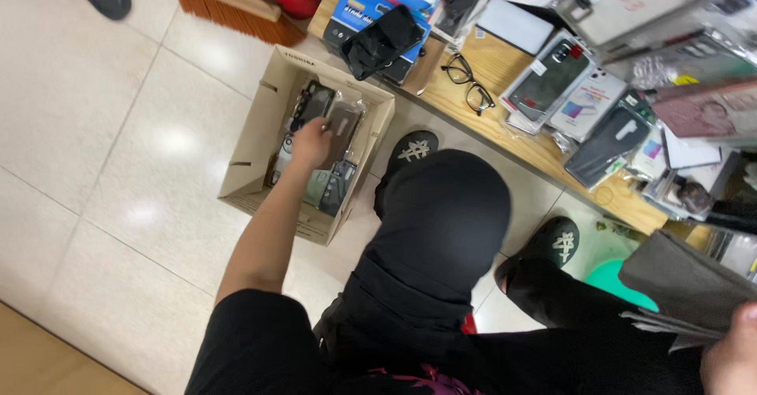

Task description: The person sits on a low stool and wipes the plastic packaging of phone cases with a gray cloth. They handle several cases one by one, wiping both sides, then place the cleaned cases into a cardboard box on the floor. The person also folds the cloth during the process.

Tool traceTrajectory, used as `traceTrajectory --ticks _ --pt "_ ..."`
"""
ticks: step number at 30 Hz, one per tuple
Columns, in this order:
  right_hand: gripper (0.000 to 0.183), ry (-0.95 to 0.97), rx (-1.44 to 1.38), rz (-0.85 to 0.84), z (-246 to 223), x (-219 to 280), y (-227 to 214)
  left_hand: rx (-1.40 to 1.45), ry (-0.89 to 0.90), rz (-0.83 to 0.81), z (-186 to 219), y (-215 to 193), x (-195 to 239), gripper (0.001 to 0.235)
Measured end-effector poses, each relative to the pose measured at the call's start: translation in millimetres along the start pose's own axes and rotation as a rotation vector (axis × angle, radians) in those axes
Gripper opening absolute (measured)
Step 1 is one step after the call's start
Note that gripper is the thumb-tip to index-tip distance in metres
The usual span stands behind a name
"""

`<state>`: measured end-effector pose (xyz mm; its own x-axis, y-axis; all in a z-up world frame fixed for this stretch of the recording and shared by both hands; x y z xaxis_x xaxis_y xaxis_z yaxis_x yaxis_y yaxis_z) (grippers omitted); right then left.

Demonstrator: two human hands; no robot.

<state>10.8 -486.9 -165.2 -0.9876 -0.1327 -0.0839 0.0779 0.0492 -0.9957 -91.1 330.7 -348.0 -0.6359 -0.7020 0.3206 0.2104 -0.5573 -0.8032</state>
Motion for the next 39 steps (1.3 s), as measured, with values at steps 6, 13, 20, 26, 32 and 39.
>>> traceTrajectory --ticks 6,13,20,26,32,39 --pt "0.052 0.554 -0.982 0.203 22.6 3.3 1.0 -0.003 -0.062 -0.200 -26.2 110.1 -24.8 0.041" --pt "0.052 0.671 -0.817 0.250 59.0 8.9 10.7 0.335 -0.300 -0.096 -24.3 131.1 -36.9 0.037" --pt "0.044 0.322 -0.515 0.299 26.2 3.7 -14.2 0.170 0.044 0.103 -26.8 145.7 -47.1 0.032" --pt "0.039 -0.032 0.123 0.138 95.5 21.5 26.3 0.123 -0.660 0.295 -59.2 82.6 24.5 0.046" --pt "0.062 0.759 -0.861 0.114 28.2 11.2 17.6 0.436 -0.812 0.338 -111.4 127.5 20.3 0.055" --pt "0.042 0.334 -0.634 0.297 -44.9 -1.1 -43.6 0.904 -1.027 0.691 -168.9 177.4 10.0 0.041"
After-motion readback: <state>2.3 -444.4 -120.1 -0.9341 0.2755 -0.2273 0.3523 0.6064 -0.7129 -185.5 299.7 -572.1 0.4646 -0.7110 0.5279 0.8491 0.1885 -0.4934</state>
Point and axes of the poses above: each hand's wrist, its own x-axis away from the middle knuckle, its own y-axis out of the palm, z = x × y, the point moved 8 cm from there along -x, towards the middle knuckle, and after that the axes turned 13 degrees about z, right-handed, at the moved point
